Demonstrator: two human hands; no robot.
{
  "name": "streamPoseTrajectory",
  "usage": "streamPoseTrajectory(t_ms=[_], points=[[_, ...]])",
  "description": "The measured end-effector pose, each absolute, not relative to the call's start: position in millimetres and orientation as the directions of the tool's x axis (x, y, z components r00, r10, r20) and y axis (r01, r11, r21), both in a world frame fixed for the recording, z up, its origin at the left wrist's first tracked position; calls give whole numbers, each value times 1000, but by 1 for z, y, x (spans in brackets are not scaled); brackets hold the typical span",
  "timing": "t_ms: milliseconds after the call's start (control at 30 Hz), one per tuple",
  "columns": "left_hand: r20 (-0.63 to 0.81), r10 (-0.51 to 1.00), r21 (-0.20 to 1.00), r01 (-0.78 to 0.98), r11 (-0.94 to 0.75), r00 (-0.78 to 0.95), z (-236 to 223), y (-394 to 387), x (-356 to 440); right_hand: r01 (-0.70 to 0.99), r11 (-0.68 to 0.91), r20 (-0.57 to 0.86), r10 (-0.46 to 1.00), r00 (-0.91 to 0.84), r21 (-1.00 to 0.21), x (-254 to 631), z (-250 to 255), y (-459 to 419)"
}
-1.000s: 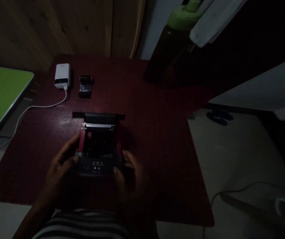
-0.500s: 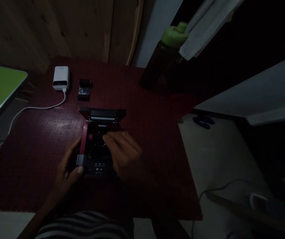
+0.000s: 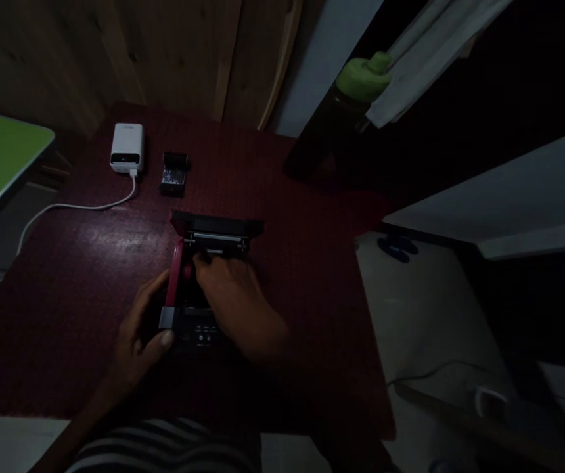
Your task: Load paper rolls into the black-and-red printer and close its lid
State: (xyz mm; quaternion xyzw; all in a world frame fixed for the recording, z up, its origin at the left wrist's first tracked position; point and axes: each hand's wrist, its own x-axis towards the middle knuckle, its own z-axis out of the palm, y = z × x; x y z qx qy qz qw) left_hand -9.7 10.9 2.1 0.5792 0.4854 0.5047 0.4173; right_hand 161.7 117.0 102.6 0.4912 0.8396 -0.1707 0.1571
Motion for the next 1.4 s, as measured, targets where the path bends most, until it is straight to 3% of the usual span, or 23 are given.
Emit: streamPoseTrajectory(t_ms=[200,633,933,1100,1233,1300,1400], points=[[177,984,975,135,-178,20,3,11,-9,881,458,-458,763,-456,-113,158,101,118],[125,992,983,133,-125,9,5,10,-9,867,396,-340,805,-486,-301,170,103,117],[124,992,985,121,-122,-5,6,10,-8,871,442,-352,797,-491,-216,167,110,114],[122,993,984,130,-121,4,6,10,-9,842,485,-210,821,-531,-234,174,110,103],[118,993,982,145,-118,4,6,10,-9,715,607,157,789,-593,-347,201,107,88],[122,992,981,150,-121,3,5,10,-10,664,605,332,796,-506,-438,224,109,80],[107,994,982,157,-105,-9,3,9,-11,674,386,337,918,-210,-630,263,111,72]])
